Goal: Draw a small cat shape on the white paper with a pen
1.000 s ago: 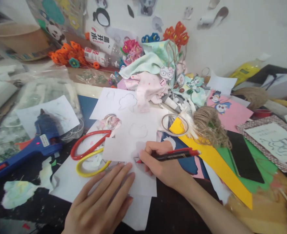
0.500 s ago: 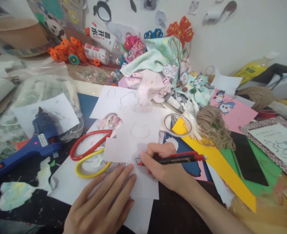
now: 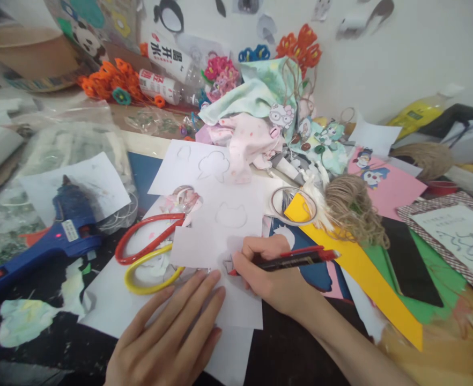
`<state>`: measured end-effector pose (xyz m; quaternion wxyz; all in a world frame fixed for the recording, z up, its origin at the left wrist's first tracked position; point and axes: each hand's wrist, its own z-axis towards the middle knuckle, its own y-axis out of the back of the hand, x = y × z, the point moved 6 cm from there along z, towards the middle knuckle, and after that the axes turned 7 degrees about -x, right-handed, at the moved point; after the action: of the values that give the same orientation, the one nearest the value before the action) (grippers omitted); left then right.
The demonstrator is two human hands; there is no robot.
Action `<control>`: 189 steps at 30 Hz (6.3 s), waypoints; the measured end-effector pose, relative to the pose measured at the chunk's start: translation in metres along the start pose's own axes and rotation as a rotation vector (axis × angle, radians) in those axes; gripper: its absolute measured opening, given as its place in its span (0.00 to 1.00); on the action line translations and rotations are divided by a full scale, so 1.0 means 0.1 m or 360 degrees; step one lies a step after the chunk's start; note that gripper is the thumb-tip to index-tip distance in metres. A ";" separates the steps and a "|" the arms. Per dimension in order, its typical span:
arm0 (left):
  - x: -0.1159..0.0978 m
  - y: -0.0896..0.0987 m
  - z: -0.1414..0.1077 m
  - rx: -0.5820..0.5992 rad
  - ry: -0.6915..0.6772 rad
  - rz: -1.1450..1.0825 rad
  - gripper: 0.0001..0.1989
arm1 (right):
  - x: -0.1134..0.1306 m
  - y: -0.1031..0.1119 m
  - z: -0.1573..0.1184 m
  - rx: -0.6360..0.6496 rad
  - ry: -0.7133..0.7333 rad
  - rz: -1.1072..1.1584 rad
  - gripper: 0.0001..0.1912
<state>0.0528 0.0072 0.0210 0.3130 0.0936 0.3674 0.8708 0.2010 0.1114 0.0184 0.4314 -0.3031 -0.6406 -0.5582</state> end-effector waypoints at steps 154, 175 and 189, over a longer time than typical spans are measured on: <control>0.02 0.00 -0.02 -0.0059 -0.0033 -0.0016 0.17 | -0.03 -0.03 -0.53 -0.0720 -0.0344 0.0019 0.23; 0.01 0.00 -0.02 -0.0068 -0.0042 -0.0027 0.17 | -0.05 -0.03 -0.54 -0.0717 -0.0389 0.0053 0.22; 0.01 -0.01 -0.04 -0.0060 -0.0046 -0.0023 0.17 | -0.04 -0.01 -0.55 -0.0785 -0.0335 0.0011 0.22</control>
<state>0.0508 0.0063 0.0178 0.3263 0.0977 0.3471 0.8738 0.2140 0.0582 0.0144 0.2775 -0.4574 -0.5256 -0.6615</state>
